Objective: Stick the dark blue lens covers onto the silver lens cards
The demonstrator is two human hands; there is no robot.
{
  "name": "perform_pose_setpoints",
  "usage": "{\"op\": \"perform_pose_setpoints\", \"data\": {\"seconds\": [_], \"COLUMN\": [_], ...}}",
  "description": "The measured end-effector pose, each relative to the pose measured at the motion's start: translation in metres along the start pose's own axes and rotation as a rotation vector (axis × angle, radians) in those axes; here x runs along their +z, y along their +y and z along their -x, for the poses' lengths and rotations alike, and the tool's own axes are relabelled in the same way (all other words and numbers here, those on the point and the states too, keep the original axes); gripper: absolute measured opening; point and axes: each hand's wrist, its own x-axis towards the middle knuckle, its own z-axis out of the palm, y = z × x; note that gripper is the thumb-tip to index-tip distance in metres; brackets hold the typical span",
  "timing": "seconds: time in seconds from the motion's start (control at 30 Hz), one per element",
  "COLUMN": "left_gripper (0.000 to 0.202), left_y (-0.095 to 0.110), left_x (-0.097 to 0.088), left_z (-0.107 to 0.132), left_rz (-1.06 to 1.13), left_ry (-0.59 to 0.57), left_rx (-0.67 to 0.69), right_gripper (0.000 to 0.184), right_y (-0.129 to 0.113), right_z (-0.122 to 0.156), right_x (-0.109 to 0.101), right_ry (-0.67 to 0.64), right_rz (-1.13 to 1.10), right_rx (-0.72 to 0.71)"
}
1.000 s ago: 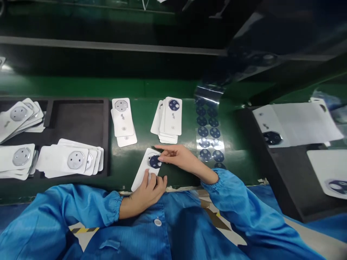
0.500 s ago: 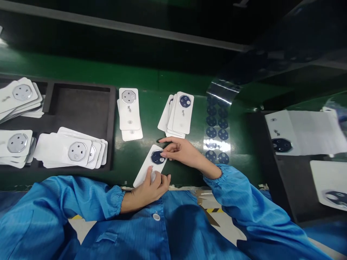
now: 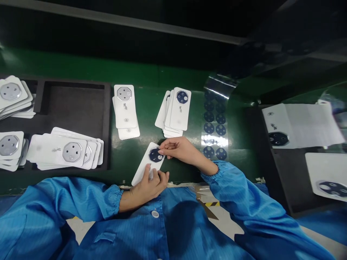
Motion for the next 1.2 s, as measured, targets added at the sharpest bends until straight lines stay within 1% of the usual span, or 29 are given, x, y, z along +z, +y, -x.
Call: {"op": "perform_pose_setpoints", "data": {"seconds": [0.27, 0.5, 0.93, 1.2], "left_gripper": [0.039, 0.04, 0.039, 0.04], "left_y": [-0.0013, -0.0024, -0.0047, -0.0025], "left_x": [-0.0006, -0.001, -0.0038, -0.0013], "left_z": [-0.0011, -0.0015, -0.0021, -0.0014], "left_rz": [-0.016, -0.017, -0.014, -0.012], "left_ry": [-0.007, -0.025, -0.049, -0.051], "left_rx": [0.013, 0.023, 0.042, 0.031], "right_gripper": [0.034, 0.038, 0.039, 0.043], "right_y": [-0.0004, -0.001, -0.0089, -0.0089], "right_z": [0.0002, -0.0003, 0.0005, 0.0011], "right_x": [0.0007, -0.0007, -0.0007, 0.0002], "right_ry": [0.015, 0.006, -0.015, -0.008], "right_rz": [0.011, -0.002, -0.006, 0.017], "right_rx": [-0.025, -0.024, -0.008, 0.004]}}
